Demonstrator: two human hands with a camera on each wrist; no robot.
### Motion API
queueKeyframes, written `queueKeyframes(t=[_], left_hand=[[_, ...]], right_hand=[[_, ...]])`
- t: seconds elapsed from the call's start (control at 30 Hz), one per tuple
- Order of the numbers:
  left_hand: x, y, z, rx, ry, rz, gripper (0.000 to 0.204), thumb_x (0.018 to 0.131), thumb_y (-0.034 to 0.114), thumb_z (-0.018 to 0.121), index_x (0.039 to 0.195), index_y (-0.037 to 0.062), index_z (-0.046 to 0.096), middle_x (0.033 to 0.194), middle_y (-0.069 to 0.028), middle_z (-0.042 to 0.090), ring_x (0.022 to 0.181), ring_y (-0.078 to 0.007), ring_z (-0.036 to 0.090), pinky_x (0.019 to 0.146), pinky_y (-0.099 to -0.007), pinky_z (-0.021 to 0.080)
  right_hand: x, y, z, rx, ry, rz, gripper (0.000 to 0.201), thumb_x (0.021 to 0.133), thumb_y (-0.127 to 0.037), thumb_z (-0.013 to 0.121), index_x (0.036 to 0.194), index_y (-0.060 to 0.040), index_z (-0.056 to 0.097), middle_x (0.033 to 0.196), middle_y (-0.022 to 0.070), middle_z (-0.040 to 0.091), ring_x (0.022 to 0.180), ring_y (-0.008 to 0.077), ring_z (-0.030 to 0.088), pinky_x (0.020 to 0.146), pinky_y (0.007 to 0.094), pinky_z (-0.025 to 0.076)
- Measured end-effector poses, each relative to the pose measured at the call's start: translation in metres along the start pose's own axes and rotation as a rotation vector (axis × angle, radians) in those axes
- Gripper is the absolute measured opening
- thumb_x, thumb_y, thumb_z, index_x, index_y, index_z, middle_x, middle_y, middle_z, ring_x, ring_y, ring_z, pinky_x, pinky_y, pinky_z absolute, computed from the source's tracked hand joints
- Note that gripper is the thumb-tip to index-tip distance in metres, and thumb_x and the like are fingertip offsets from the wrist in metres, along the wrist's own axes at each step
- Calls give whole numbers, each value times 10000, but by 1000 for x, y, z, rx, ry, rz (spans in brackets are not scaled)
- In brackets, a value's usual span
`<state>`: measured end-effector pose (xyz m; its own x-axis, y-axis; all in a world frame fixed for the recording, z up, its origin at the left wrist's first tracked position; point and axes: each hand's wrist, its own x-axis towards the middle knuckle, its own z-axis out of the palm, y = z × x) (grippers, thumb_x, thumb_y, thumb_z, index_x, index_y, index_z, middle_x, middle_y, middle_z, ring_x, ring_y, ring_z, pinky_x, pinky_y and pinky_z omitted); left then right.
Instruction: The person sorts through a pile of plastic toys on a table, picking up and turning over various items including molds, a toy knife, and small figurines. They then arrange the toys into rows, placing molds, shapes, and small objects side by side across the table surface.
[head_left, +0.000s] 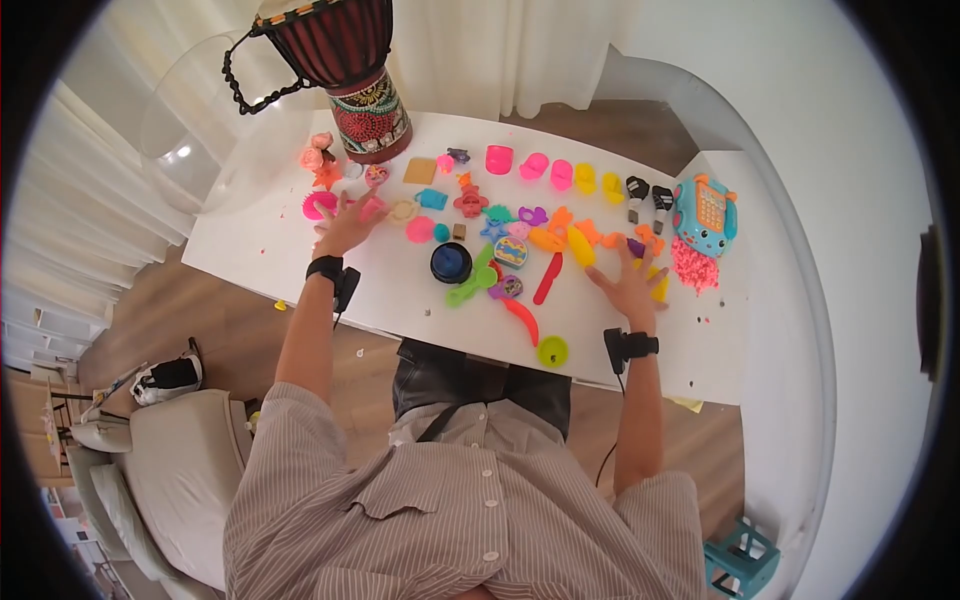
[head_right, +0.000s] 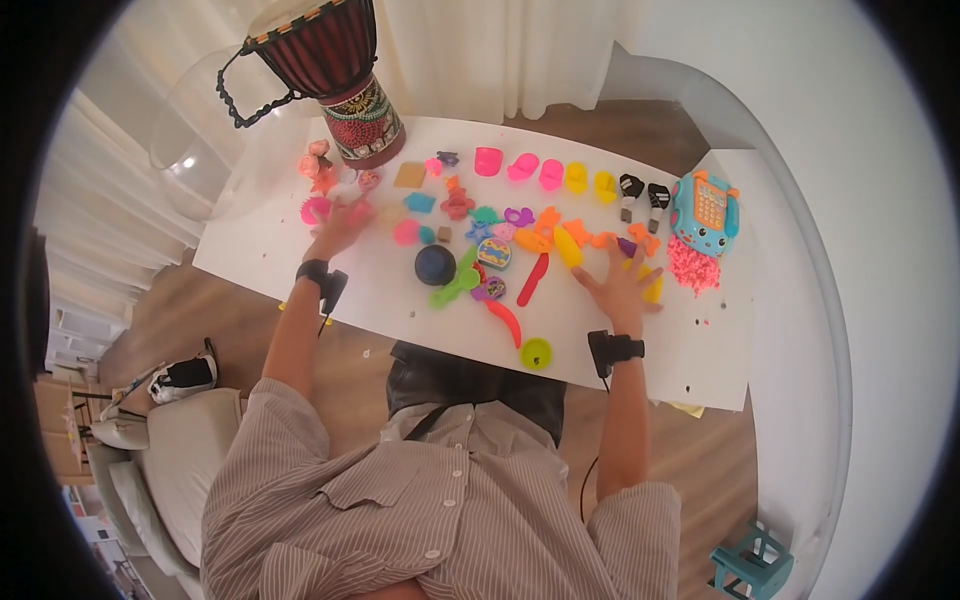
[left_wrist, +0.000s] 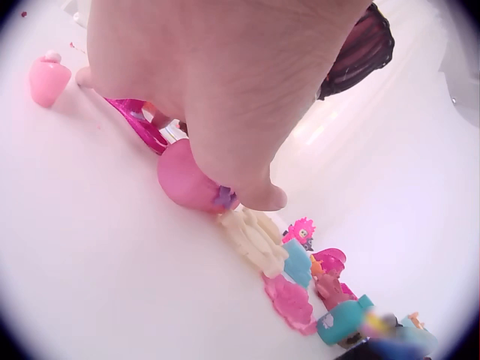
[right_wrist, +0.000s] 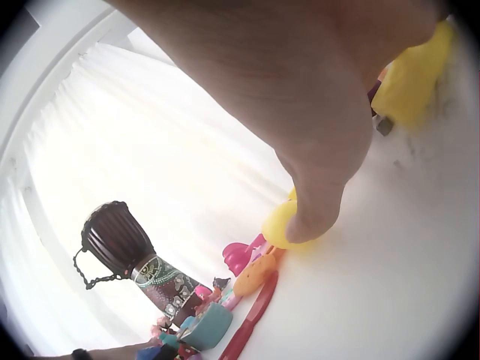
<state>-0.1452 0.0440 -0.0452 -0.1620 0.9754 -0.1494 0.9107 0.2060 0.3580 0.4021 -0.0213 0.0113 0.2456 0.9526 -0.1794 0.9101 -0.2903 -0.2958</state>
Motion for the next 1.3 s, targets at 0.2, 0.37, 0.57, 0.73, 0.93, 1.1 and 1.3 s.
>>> queueKeyframes(t=[0.2, 0.37, 0.57, 0.73, 0.93, 1.1, 1.3], left_hand=[[-15, 32, 12, -5, 64, 24, 711, 914, 760, 577, 1555, 484, 440, 1707, -227, 235, 1496, -687, -80, 1069, -904, 70], [-19, 55, 22, 6, 86, 79, 708, 912, 731, 612, 1549, 463, 458, 1686, -235, 269, 1476, -716, -51, 1059, -906, 102], [-17, 68, 46, 63, 88, 181, 687, 935, 685, 621, 1550, 419, 468, 1659, -239, 308, 1467, -728, -13, 1065, -896, 135], [-33, 89, 50, 12, 109, 207, 679, 964, 632, 619, 1565, 372, 442, 1646, -218, 334, 1483, -705, 35, 1085, -874, 171], [-49, 104, 54, -26, 162, 223, 707, 962, 565, 661, 1576, 312, 416, 1631, -197, 364, 1502, -658, 107, 1090, -855, 216], [-56, 102, 49, -28, 167, 249, 731, 947, 576, 680, 1570, 297, 420, 1621, -167, 395, 1517, -622, 133, 1087, -832, 247], [-60, 105, 47, -13, 196, 250, 751, 920, 563, 723, 1557, 291, 435, 1614, -140, 425, 1510, -614, 177, 1092, -806, 264]], right_hand=[[-9, -7, 5, -1, 69, -69, 928, 780, -716, 758, 1581, -422, 392, 1729, 60, 164, 1532, 613, 18, 962, 951, 217], [-12, -3, 6, -54, 68, -84, 855, 834, -661, 750, 1580, -425, 404, 1692, 89, 265, 1529, 583, 105, 987, 915, 234], [-24, 31, 1, -86, 82, -169, 707, 901, -485, 738, 1540, -406, 447, 1659, 36, 330, 1525, 492, 219, 982, 879, 309], [-45, 44, -6, -90, 78, -171, 698, 923, -457, 732, 1558, -391, 451, 1651, 53, 345, 1531, 489, 214, 1016, 833, 321], [-41, 41, 10, 1, 181, -263, 615, 911, -337, 737, 1485, -347, 517, 1571, 43, 405, 1469, 464, 298, 961, 833, 377], [-49, 9, -3, -27, 143, -70, 596, 877, -242, 770, 1433, -302, 563, 1423, 83, 453, 1313, 441, 407, 906, 715, 505], [-70, -1, 13, 89, 138, -209, 630, 849, -233, 791, 1434, -249, 557, 1375, 158, 454, 1238, 449, 457, 892, 587, 573]])
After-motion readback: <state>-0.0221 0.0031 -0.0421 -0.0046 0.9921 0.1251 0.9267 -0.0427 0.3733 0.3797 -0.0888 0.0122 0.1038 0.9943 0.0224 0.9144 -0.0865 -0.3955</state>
